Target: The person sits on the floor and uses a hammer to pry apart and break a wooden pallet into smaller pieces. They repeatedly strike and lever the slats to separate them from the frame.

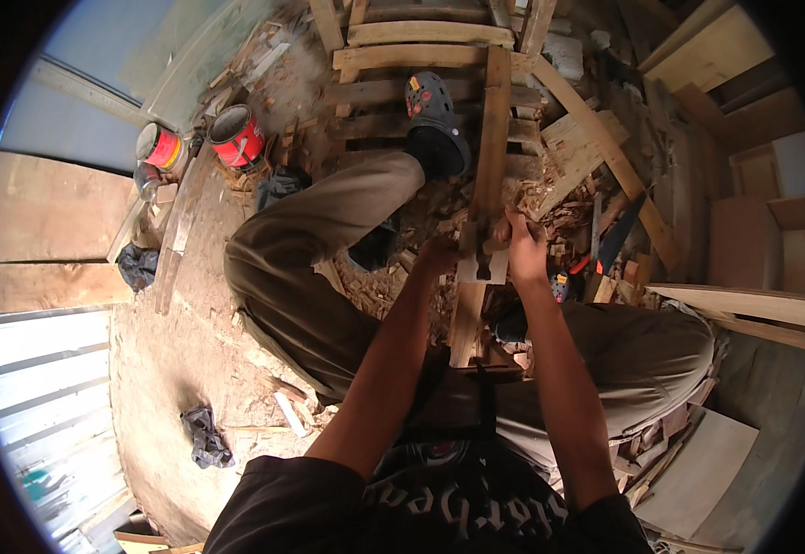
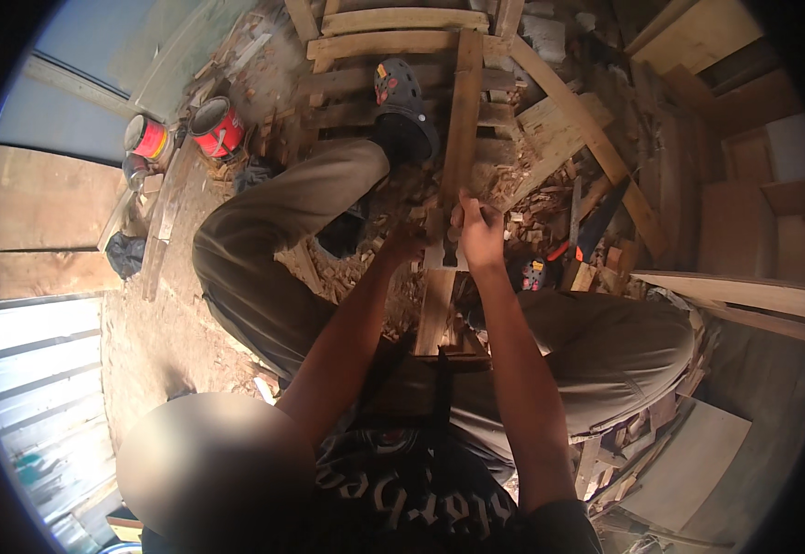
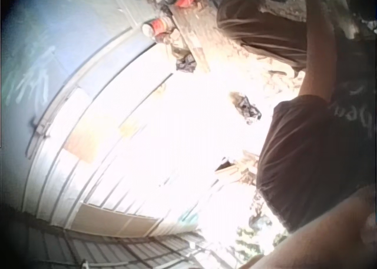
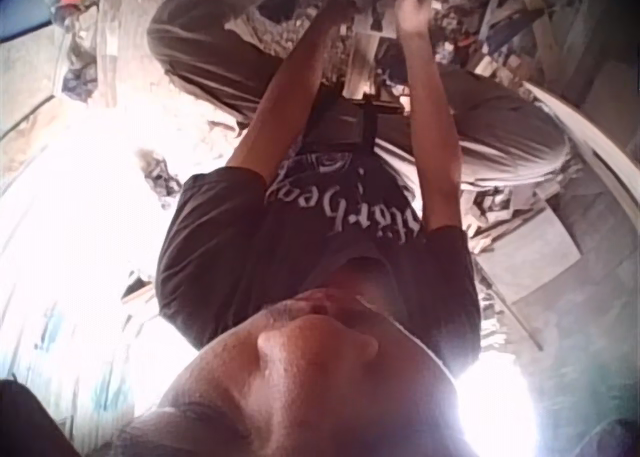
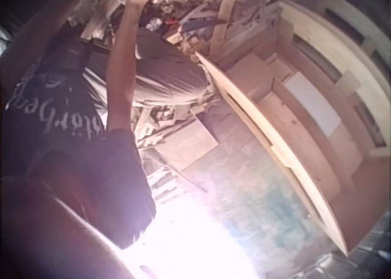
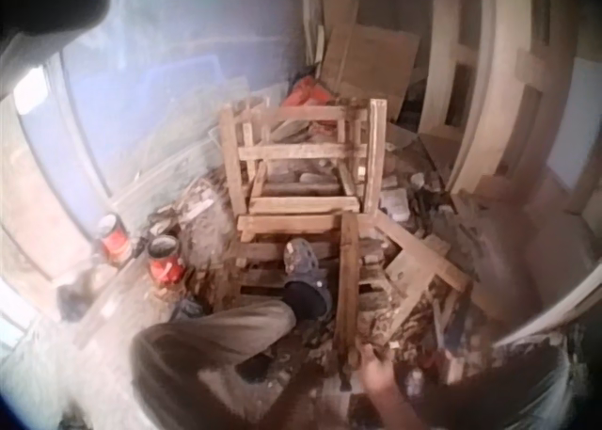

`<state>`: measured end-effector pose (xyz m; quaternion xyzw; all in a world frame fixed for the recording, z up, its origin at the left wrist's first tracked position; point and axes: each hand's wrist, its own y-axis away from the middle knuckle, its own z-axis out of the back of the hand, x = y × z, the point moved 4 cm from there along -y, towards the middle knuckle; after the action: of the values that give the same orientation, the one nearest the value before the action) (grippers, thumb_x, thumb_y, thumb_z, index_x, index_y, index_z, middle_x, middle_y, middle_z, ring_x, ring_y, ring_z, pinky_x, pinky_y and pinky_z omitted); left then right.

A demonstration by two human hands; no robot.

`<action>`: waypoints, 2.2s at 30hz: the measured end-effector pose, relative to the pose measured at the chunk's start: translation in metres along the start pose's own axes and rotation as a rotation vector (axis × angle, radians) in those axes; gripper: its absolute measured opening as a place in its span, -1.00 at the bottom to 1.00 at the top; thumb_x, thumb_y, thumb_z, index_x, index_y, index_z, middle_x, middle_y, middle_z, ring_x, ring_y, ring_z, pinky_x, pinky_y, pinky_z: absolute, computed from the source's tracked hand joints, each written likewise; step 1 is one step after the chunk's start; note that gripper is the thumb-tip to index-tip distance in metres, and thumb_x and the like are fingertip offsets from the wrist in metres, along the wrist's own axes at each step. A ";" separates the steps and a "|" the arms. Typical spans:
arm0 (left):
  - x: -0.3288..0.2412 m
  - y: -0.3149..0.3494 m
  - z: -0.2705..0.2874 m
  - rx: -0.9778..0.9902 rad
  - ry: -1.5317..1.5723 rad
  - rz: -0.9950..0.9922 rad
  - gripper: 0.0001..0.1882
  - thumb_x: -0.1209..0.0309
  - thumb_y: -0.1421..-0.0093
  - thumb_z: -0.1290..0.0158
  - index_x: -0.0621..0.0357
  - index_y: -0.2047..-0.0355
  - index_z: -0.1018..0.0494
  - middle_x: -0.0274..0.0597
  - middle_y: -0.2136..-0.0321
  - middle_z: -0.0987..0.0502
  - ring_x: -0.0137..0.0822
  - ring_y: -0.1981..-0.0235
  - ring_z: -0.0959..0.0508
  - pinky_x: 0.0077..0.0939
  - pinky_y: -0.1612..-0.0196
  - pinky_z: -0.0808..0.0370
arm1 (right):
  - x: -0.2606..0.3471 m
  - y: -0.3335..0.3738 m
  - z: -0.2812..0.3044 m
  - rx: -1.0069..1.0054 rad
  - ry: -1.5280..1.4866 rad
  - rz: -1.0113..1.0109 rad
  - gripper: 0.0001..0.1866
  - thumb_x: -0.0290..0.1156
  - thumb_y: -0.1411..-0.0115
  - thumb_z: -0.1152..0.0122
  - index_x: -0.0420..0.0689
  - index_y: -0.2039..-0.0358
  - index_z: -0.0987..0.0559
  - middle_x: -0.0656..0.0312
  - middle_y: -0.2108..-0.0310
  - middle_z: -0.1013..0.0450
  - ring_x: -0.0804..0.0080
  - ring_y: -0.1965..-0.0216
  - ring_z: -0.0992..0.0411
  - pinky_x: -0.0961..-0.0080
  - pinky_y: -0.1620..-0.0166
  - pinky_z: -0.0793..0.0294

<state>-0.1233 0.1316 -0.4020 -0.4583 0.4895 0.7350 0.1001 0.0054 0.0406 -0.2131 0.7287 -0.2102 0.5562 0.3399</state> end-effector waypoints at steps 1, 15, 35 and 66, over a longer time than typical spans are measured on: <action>-0.002 -0.005 -0.002 0.035 -0.113 -0.065 -0.63 0.34 -0.10 -0.28 0.31 0.12 -0.59 -0.05 0.36 -0.66 -0.31 0.35 -0.67 -0.35 0.28 -0.66 | -0.003 -0.001 0.005 0.016 0.030 0.074 -0.52 -0.23 -0.38 -0.06 -0.17 0.67 -0.32 0.26 0.59 -0.31 0.42 0.47 -0.27 0.36 0.26 -0.28; -0.009 -0.043 0.038 -0.263 -1.060 -0.510 -0.74 0.34 -0.29 0.05 0.13 0.17 -0.60 0.12 0.08 -0.58 0.13 0.09 -0.58 -0.06 0.08 -0.54 | 0.008 -0.003 0.035 -0.085 -0.047 0.046 -0.20 0.25 -0.44 0.39 -0.27 0.27 -0.59 0.13 0.34 -0.55 0.35 0.24 -0.52 0.38 0.05 -0.46; 0.022 -0.098 0.011 -0.082 -0.704 -0.144 -0.48 0.16 -0.24 -0.13 0.17 -0.13 -0.37 0.17 -0.03 -0.50 0.08 -0.10 -0.50 -0.04 -0.05 -0.48 | -0.117 -0.023 0.112 -0.188 0.903 -0.264 -0.59 -0.13 -0.27 -0.06 -0.24 0.43 -0.64 -0.11 0.40 -0.57 -0.11 0.21 -0.54 0.07 0.07 -0.45; -0.065 0.047 0.054 -0.389 -0.386 -0.448 -0.70 0.34 -0.26 -0.05 0.18 0.08 -0.61 0.02 0.39 -0.64 -0.08 0.37 -0.64 -0.16 0.34 -0.53 | -0.006 -0.094 -0.003 -0.243 -0.200 -0.198 -0.56 -0.12 -0.41 0.14 -0.18 0.52 -0.36 0.19 0.70 -0.25 0.36 0.71 -0.24 0.36 0.57 -0.21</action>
<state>-0.1463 0.1714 -0.3171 -0.4176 0.1998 0.8473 0.2602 0.0659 0.1067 -0.2432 0.7510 -0.2358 0.4151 0.4561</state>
